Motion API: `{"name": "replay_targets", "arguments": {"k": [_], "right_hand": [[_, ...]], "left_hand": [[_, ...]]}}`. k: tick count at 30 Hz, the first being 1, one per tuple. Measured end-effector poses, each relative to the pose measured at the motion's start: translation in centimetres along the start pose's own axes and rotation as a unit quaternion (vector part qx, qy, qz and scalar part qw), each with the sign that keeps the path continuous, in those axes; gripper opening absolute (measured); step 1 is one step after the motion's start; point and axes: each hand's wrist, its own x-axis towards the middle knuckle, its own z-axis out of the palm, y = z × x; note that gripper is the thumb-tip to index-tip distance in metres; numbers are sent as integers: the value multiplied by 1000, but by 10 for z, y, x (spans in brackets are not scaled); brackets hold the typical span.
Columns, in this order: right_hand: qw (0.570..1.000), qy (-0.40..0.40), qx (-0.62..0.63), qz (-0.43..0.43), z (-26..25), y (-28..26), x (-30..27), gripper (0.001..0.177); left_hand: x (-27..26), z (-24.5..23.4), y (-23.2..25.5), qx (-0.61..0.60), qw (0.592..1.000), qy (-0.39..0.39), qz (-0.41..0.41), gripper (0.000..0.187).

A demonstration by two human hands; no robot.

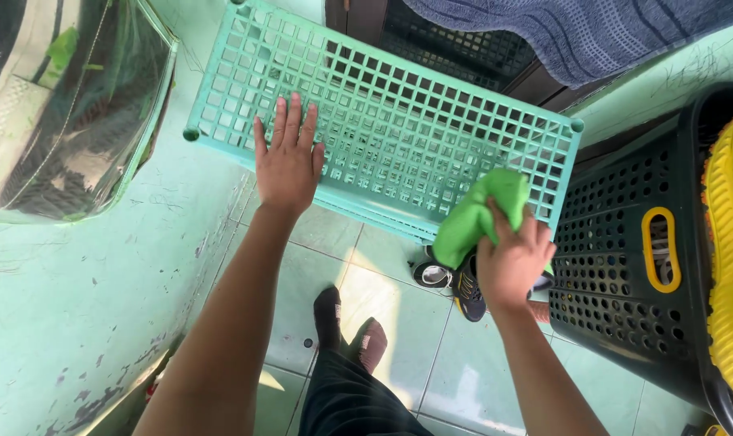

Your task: The recorder is cleaning a shoe rack and several pairs of sneakers using a green cloth and organizing them on the rack.

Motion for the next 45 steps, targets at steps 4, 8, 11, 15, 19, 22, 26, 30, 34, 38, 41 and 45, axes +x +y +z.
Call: {"name": "replay_targets", "arguments": {"k": [4, 8, 11, 15, 19, 22, 26, 30, 34, 38, 41, 45], "right_hand": [[998, 31, -3, 56, 13, 22, -10, 64], [1000, 20, -8, 8, 8, 1, -23, 69], [999, 11, 9, -51, 5, -26, -23, 73], [994, 1, 27, -102, 17, -61, -16, 75], [991, 13, 44, -128, 31, -100, -4, 74], [985, 27, 70, -154, 37, -141, 5, 74], [978, 36, 105, -178, 51, -195, 16, 75], [974, 62, 100, -192, 65, -240, 24, 73], [977, 60, 109, -174, 64, -275, 29, 74], [968, 45, 127, -213, 64, -293, 33, 74], [969, 49, 121, -212, 62, -287, 34, 74], [985, 56, 88, -138, 62, -244, 17, 72]], "left_hand": [[-24, -1, 12, -39, 999, -3, 19, 58], [-56, -6, 25, -103, 994, 39, 13, 61], [-79, -14, 32, -143, 989, 38, 0, 65], [-100, -13, 33, -218, 975, 43, 7, 70], [-120, -8, 21, -212, 976, 39, -12, 74], [-137, -2, 2, -215, 975, 40, -44, 74], [-164, -6, -24, -207, 975, 35, -72, 73], [-188, -17, -55, -203, 975, 35, -89, 71], [-202, -26, -88, -177, 979, 42, -91, 69], [-210, -32, -108, -183, 978, 36, -90, 68], [-205, -33, -111, -182, 980, 36, -73, 67], [-198, -28, -106, -203, 977, 43, -41, 68]]}}
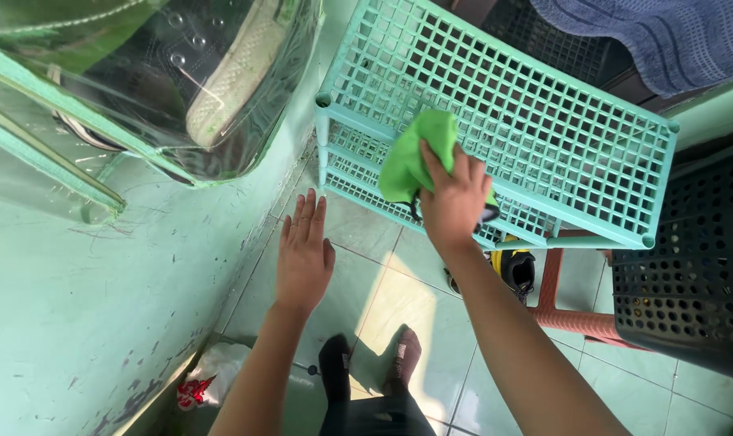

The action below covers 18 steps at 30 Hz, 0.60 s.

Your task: The recorder is cleaning a shoe rack and several pairs of sneakers using a green cloth and organizing them on the rack.

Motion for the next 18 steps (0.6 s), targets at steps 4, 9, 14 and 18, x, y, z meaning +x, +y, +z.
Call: {"name": "replay_targets", "arguments": {"k": [4, 9, 14, 18], "right_hand": [[996, -16, -53, 71, -35, 44, -29, 72], [982, -14, -102, 155, -49, 85, -55, 68], [978, 8, -99, 186, -32, 53, -45, 70], [991, -1, -50, 125, -11, 8, -25, 72]], "left_hand": [[6, 6, 1, -25, 999, -20, 17, 66], [7, 14, -2, -24, 999, -37, 18, 62], [9, 16, -4, -23, 998, -47, 20, 62], [17, 14, -3, -22, 998, -54, 13, 60]]}}
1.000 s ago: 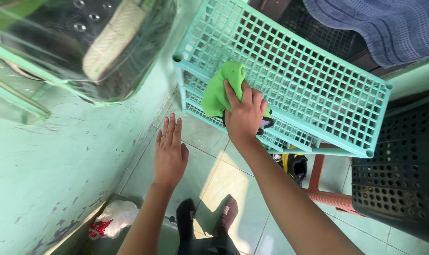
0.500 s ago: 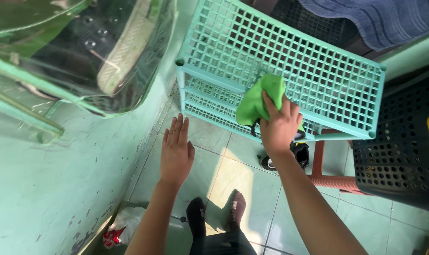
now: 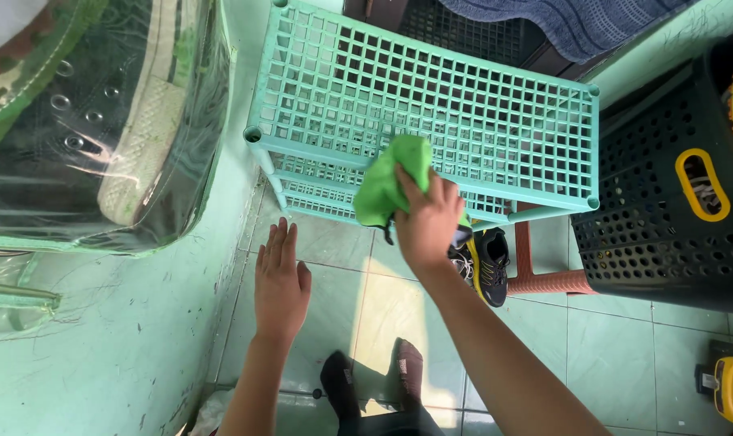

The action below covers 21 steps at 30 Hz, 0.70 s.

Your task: The recorder is cleaning a shoe rack and several pairs of sneakers using a green cloth and organizing them on the rack.

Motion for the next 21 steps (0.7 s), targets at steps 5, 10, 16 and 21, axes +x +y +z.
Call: {"name": "replay_targets", "arguments": {"k": [5, 10, 16, 21], "right_hand": [[995, -15, 63, -76, 11, -72, 25, 75], [987, -5, 97, -125, 15, -72, 23, 78], [998, 17, 26, -58, 4, 7, -5, 73], [999, 37, -30, 2, -13, 73, -38, 71]], "left_hand": [[9, -1, -1, 4, 1000, -7, -8, 63], [4, 9, 1, -7, 1000, -5, -24, 64], [-12, 28, -1, -8, 999, 6, -31, 62], [-18, 51, 3, -15, 999, 12, -48, 61]]}}
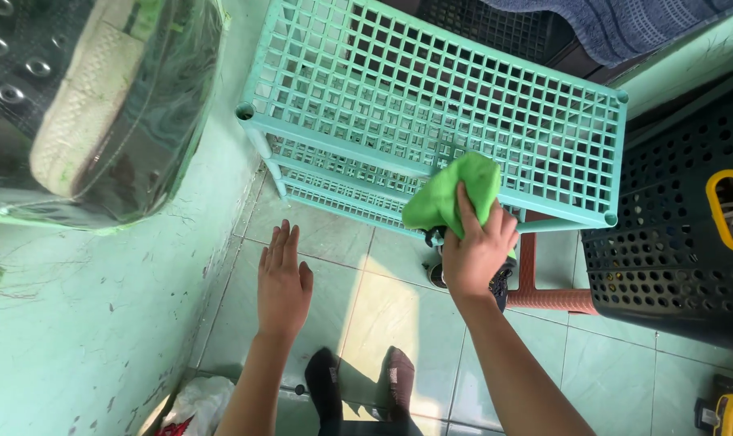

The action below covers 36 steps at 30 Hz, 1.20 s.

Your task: The recorder is cleaning a shoe rack and several pairs of sneakers using a green cloth and organizing them on the rack.

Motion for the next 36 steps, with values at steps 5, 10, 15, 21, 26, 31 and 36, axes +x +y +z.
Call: {"name": "replay_targets", "arguments": {"k": [5, 10, 15, 21, 26, 31, 36], "right_hand": [[997, -13, 49, -57, 9, 22, -38, 70], [984, -107, 123, -74, 60, 36, -55, 69], [991, -113, 52, -48, 116, 55, -51, 68], [994, -100, -28, -17, 176, 81, -58, 67], [994, -93, -37, -32, 178, 70, -53, 67], [993, -84, -12, -83, 190, 22, -46, 66], [986, -50, 68, -145, 206, -56, -34, 62]], "left_hand": [[7, 31, 3, 3, 1000, -2, 6, 61], [32, 56, 0, 31, 999, -8, 41, 63], [64, 77, -7, 33, 997, 24, 61, 67], [85, 119, -32, 35, 996, 55, 66, 68], [88, 140, -46, 42, 994, 77, 71, 69], [89, 139, -49, 42, 991, 107, 68, 73], [85, 135, -64, 14, 988, 135, 68, 70]]}}
